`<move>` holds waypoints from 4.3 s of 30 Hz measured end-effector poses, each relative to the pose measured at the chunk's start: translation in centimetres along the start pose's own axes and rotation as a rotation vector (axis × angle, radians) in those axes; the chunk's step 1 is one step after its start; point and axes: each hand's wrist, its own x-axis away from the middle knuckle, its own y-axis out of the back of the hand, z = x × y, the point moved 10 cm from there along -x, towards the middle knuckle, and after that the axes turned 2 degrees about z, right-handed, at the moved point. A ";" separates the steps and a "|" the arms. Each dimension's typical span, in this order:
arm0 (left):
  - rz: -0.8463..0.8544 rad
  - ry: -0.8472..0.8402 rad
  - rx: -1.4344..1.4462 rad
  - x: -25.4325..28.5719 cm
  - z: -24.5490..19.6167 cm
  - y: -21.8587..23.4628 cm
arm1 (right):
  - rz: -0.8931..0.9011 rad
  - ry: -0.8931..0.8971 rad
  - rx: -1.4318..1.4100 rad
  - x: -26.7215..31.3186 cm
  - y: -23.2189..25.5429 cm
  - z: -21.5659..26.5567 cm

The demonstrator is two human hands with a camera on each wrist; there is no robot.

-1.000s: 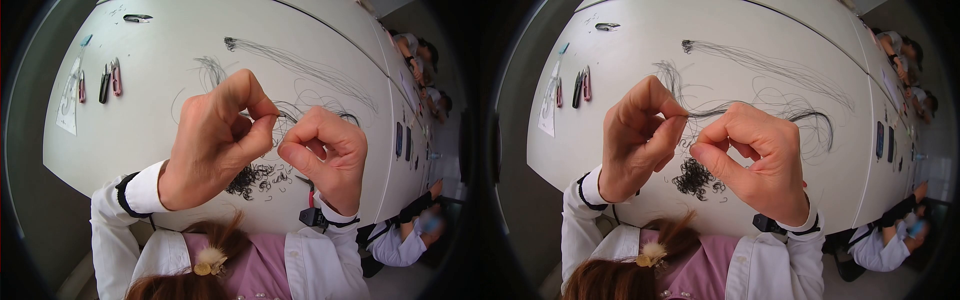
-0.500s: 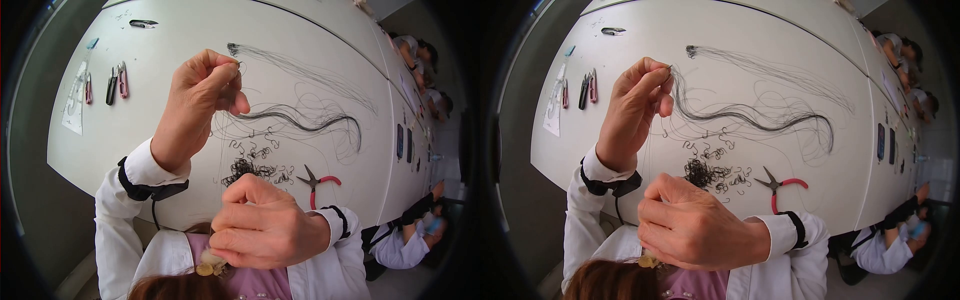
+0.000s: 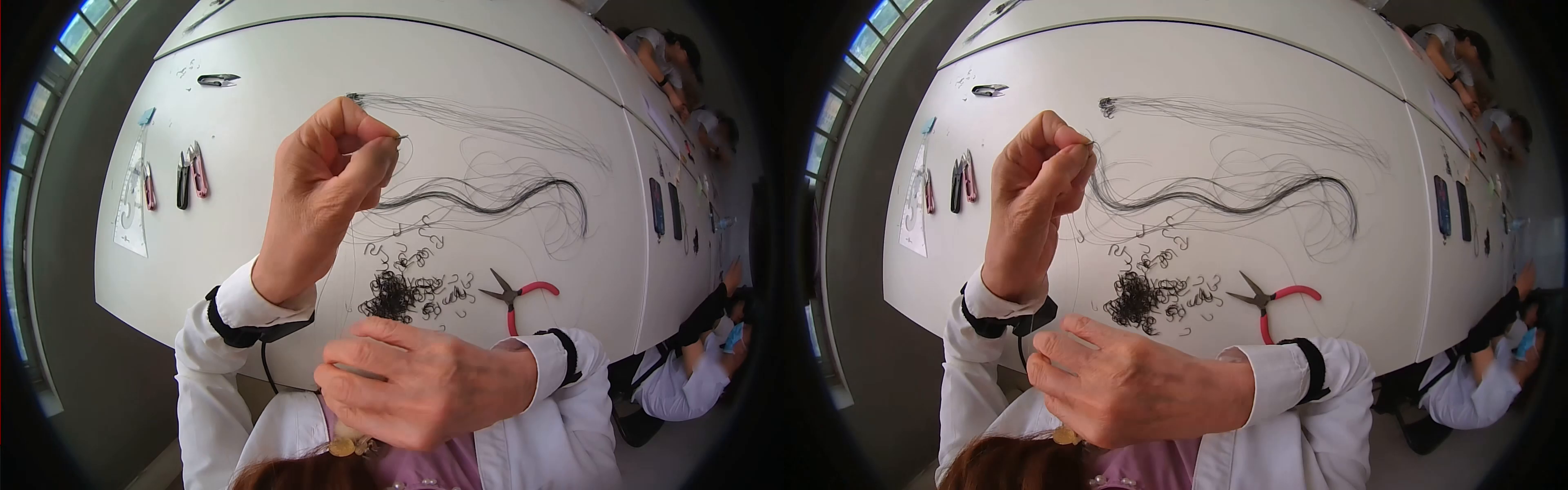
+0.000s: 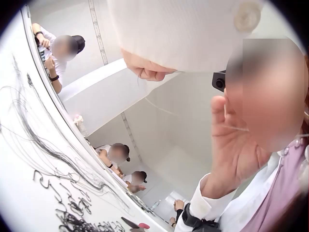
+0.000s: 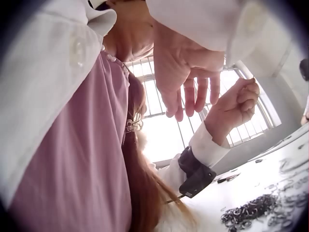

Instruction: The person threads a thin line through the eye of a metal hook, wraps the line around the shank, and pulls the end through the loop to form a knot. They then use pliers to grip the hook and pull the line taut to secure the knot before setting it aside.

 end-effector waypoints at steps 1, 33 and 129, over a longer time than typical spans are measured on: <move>0.002 -0.093 -0.109 0.2 -1.1 -0.8 | -0.168 -0.056 0.023 0.1 2.4 -0.7; 0.119 0.341 -0.057 -0.4 4.3 -6.3 | -0.340 -0.667 0.053 7.4 11.0 -13.8; 0.322 0.237 -0.073 -0.4 3.0 -7.3 | -0.315 -0.541 0.161 6.5 12.0 -11.8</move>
